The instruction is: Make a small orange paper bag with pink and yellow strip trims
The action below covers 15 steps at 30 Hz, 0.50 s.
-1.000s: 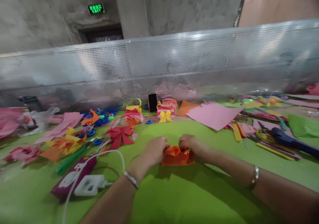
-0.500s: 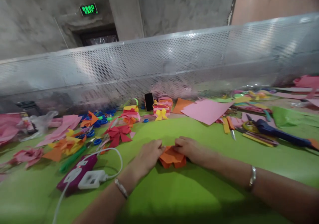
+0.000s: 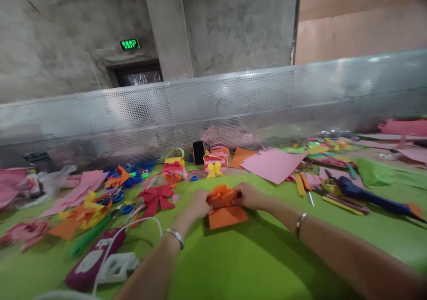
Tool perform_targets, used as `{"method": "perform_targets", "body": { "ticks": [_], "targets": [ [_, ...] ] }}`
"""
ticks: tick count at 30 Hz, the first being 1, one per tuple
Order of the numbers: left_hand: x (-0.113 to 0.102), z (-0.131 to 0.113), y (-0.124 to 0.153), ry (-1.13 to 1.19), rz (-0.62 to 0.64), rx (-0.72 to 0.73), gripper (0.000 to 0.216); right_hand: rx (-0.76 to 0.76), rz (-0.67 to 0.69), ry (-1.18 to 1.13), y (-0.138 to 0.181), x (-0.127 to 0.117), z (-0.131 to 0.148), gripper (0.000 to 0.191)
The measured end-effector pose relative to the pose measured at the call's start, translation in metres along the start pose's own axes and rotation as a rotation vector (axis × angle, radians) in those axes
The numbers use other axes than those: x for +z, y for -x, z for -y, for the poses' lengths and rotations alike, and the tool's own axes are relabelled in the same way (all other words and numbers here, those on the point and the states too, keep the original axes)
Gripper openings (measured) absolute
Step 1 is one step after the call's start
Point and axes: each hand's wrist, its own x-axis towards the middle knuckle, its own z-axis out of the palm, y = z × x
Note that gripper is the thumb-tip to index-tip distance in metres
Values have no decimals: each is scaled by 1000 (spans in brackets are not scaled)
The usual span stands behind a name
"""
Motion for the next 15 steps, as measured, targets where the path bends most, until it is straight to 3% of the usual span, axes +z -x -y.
{"method": "perform_targets", "body": {
  "ticks": [7, 15],
  "targets": [
    [20, 9, -2, 0, -84, -58, 10, 25, -93, -7, 7, 13, -5, 10],
    [26, 11, 2, -9, -159, -12, 8, 4, -164, 46, 10, 11, 3, 7]
  ]
}}
